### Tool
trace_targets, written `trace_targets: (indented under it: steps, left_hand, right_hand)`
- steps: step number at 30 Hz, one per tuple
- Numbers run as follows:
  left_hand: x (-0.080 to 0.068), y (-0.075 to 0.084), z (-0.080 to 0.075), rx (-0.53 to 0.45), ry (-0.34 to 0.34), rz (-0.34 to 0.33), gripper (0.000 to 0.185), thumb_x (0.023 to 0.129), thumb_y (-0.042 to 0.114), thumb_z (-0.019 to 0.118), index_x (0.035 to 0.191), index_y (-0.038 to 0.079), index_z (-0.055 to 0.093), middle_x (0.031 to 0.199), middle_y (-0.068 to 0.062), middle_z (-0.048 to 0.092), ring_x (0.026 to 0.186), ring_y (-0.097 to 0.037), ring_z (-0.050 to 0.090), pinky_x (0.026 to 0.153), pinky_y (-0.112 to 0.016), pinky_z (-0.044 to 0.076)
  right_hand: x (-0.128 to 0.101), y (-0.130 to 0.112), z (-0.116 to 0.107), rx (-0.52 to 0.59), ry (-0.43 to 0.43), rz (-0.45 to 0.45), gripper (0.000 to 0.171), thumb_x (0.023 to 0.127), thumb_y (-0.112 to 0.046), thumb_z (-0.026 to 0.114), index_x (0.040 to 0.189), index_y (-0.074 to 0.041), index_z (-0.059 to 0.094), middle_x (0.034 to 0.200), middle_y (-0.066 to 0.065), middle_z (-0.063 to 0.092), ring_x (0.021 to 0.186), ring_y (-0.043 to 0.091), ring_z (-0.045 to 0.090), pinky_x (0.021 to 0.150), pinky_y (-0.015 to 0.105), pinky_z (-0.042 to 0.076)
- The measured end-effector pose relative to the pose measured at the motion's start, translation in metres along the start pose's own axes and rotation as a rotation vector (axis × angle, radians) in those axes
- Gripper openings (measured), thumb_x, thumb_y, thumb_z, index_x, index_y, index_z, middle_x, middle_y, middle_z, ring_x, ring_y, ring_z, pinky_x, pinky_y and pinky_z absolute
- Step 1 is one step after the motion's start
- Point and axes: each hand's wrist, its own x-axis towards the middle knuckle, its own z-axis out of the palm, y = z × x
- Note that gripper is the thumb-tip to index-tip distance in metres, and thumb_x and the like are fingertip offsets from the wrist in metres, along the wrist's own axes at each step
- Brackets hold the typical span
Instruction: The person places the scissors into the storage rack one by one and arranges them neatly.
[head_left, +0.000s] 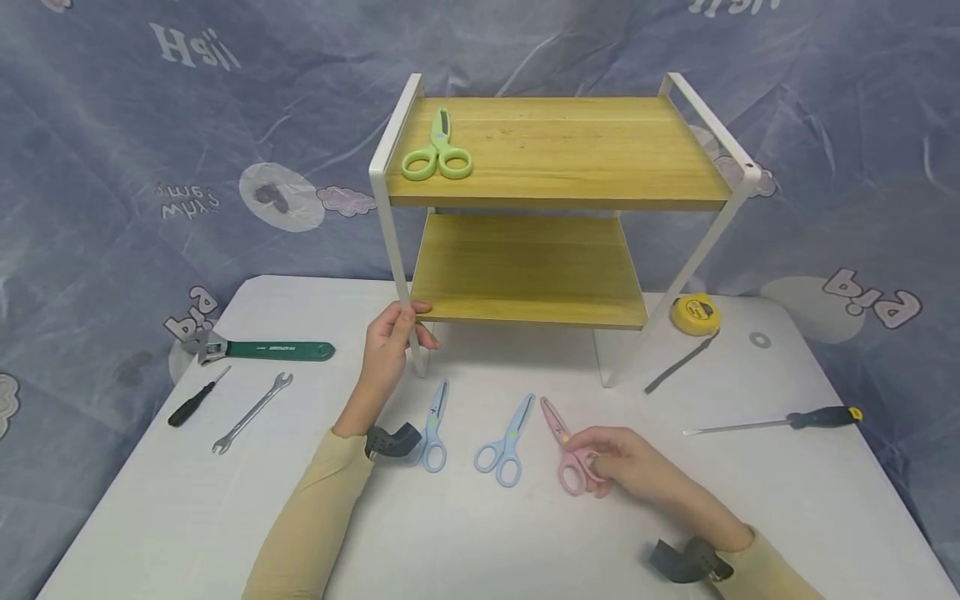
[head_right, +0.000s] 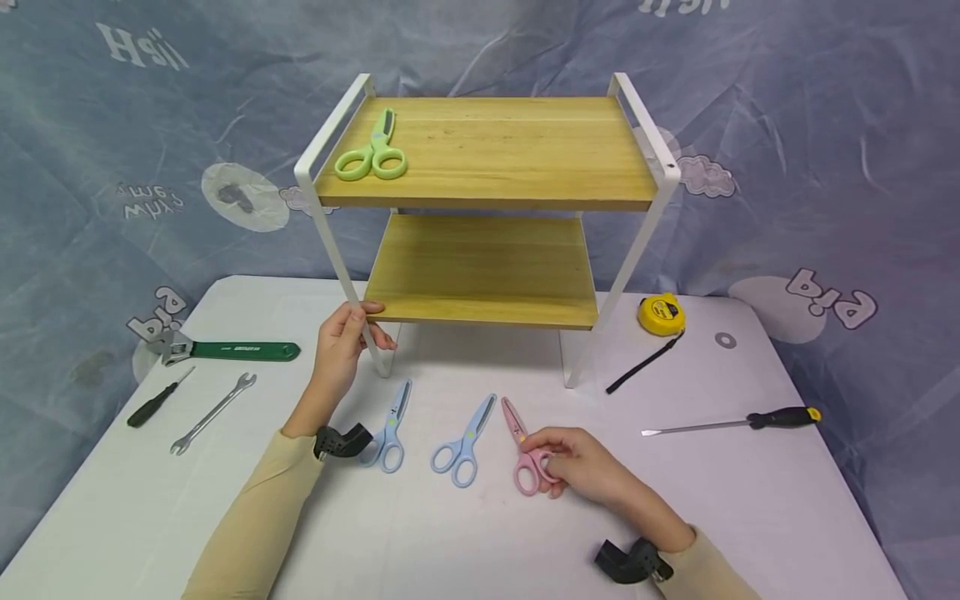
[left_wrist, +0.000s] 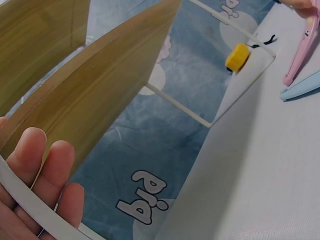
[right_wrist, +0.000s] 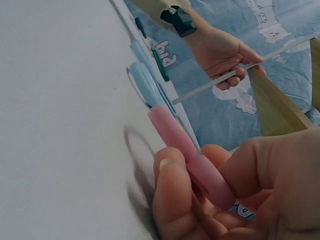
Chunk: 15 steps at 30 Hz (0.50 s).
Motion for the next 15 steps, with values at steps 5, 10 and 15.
trace_targets:
  steps: [5,10,15]
  left_hand:
    - [0.0005,0.0005,0.0002,-0.009,0.002,0.009,0.046,0.111,0.029,0.044,0.117,-0.015,0.056,0.065,0.012,0.064,0.067,-0.004,0.069,0.078,-0.023,0.058]
    - [0.0005,0.0003,0.0003,-0.026,-0.001,0.01,0.048,0.111,0.029,0.044,0.116,-0.017,0.055,0.064,0.011,0.064,0.067,-0.004,0.069,0.077,-0.023,0.059]
    - [0.0012,0.0008,0.0005,-0.018,-0.005,0.008,0.047,0.11,0.028,0.044,0.117,-0.016,0.056,0.064,0.01,0.064,0.066,-0.004,0.068,0.076,-0.022,0.059]
  right_hand:
    - [-0.0008,-0.0014,-0.0029,0.032,-0.076,0.015,0.043,0.086,0.007,0.051,0.127,0.015,0.059,0.117,0.024,0.068,0.082,0.005,0.062,0.066,0.023,0.057]
    - [-0.0033,-0.0007,-0.0042,-0.041,-0.103,-0.086,0.033,0.09,0.0,0.058,0.121,0.01,0.065,0.11,0.008,0.071,0.093,-0.002,0.06,0.079,0.02,0.052]
    - [-0.0047,-0.0015,-0.0025,-0.112,-0.092,-0.116,0.033,0.085,-0.009,0.075,0.117,-0.002,0.068,0.108,0.008,0.066,0.099,0.0,0.056,0.088,0.02,0.044]
